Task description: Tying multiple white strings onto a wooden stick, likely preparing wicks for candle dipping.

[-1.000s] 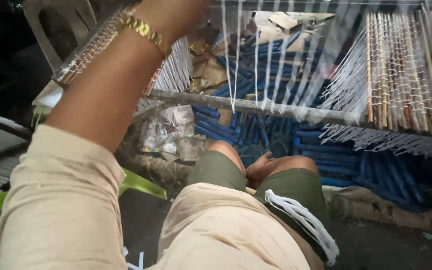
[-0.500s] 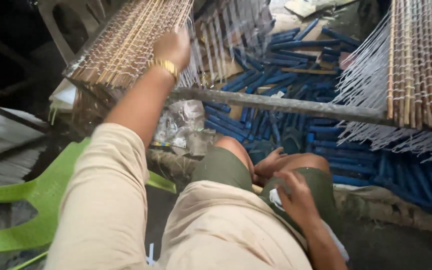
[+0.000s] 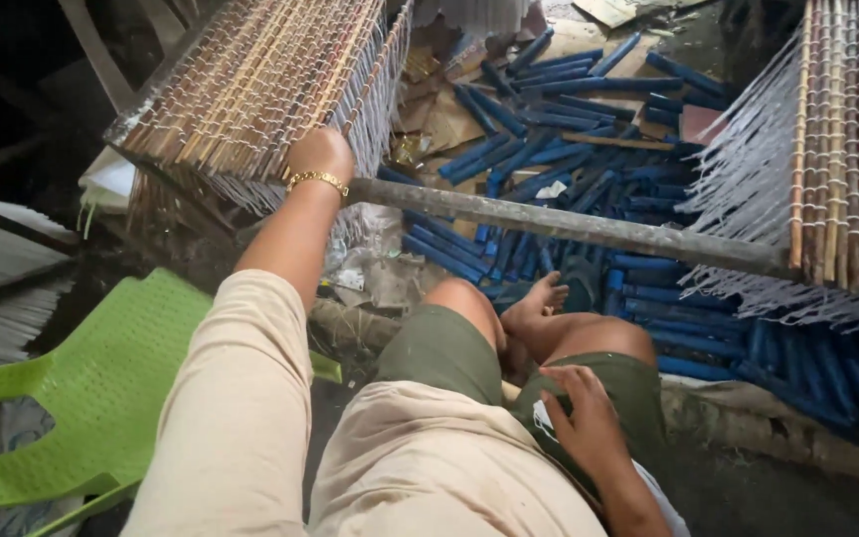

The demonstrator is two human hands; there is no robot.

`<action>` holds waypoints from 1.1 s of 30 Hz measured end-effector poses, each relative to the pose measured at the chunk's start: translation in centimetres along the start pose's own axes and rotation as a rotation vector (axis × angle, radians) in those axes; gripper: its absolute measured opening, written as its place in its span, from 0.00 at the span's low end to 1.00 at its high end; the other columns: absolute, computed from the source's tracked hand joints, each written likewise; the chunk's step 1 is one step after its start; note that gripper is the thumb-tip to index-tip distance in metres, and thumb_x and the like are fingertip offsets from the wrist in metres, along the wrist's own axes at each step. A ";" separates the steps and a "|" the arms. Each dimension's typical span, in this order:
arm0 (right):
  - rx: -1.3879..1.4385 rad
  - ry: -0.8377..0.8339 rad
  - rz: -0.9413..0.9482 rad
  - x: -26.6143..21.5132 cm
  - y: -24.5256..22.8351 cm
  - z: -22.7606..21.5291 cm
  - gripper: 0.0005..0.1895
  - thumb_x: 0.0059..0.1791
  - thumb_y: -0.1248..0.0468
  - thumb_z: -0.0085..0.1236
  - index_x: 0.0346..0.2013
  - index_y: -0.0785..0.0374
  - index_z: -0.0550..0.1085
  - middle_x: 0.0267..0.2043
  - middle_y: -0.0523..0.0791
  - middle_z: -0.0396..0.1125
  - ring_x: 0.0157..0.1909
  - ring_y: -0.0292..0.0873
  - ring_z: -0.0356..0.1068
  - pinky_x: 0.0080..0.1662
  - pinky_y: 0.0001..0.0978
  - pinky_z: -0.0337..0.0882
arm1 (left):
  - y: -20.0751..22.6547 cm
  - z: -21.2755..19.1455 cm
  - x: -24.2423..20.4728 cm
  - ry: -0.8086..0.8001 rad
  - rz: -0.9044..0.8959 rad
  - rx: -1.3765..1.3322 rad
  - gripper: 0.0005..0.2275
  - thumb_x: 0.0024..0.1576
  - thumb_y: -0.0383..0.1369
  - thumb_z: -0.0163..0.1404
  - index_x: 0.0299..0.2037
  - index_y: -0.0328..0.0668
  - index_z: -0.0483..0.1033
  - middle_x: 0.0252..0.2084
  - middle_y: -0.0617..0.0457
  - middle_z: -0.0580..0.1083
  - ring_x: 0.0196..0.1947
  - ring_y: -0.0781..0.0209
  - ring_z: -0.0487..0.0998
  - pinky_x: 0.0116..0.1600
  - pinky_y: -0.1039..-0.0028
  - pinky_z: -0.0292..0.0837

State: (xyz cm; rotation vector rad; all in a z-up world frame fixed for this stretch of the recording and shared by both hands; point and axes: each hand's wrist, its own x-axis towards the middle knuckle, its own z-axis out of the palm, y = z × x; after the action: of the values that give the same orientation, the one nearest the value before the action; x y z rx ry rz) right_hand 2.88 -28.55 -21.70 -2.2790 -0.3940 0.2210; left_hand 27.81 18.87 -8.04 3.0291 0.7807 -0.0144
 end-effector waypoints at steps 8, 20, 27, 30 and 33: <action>-0.038 -0.024 -0.026 -0.4 -0.5 -0.2 0.18 0.52 0.56 0.52 0.56 0.52 0.75 0.52 0.45 0.68 0.55 0.51 0.69 0.51 0.46 0.71 | -1.5 0.1 0.4 0.076 0.042 -0.048 0.12 0.63 0.22 0.39 0.46 0.31 0.79 0.40 0.38 0.78 0.37 0.42 0.80 0.38 0.55 0.79; 0.065 0.085 -0.110 -1.3 -2.7 -2.2 0.15 0.52 0.63 0.54 0.53 0.54 0.76 0.51 0.47 0.65 0.55 0.50 0.70 0.47 0.38 0.74 | -4.4 0.5 0.0 0.324 0.192 0.107 0.19 0.60 0.27 0.44 0.62 0.44 0.73 0.41 0.40 0.75 0.36 0.41 0.75 0.34 0.54 0.76; -0.031 0.516 -0.175 -5.4 -3.0 -9.3 0.10 0.53 0.71 0.60 0.49 0.59 0.78 0.45 0.47 0.70 0.49 0.53 0.71 0.53 0.45 0.70 | 5.5 0.4 -18.7 0.140 0.983 -0.675 0.08 0.60 0.21 0.50 0.46 0.37 0.78 0.41 0.38 0.75 0.44 0.33 0.76 0.51 0.54 0.69; -0.119 0.522 -0.130 -8.3 -2.2 -11.8 0.05 0.59 0.71 0.59 0.48 0.61 0.76 0.46 0.49 0.69 0.48 0.55 0.69 0.53 0.47 0.70 | 8.6 4.7 -26.8 0.080 1.233 -0.636 0.08 0.49 0.24 0.59 0.35 0.50 0.79 0.31 0.49 0.77 0.39 0.44 0.76 0.51 0.57 0.66; -0.045 0.597 -0.092 -10.8 -2.4 -12.5 0.08 0.61 0.77 0.57 0.55 0.73 0.75 0.52 0.55 0.64 0.48 0.55 0.67 0.51 0.45 0.72 | 9.4 10.1 -30.6 -0.588 1.200 -0.836 0.17 0.52 0.20 0.51 0.52 0.38 0.73 0.46 0.38 0.76 0.42 0.34 0.80 0.50 0.51 0.78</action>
State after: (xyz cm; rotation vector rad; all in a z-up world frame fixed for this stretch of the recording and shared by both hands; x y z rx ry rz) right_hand -4.19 -39.37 -11.17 -2.2327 -0.1867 -0.5103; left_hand 5.53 -4.27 -17.70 2.0239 -0.8626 -0.4026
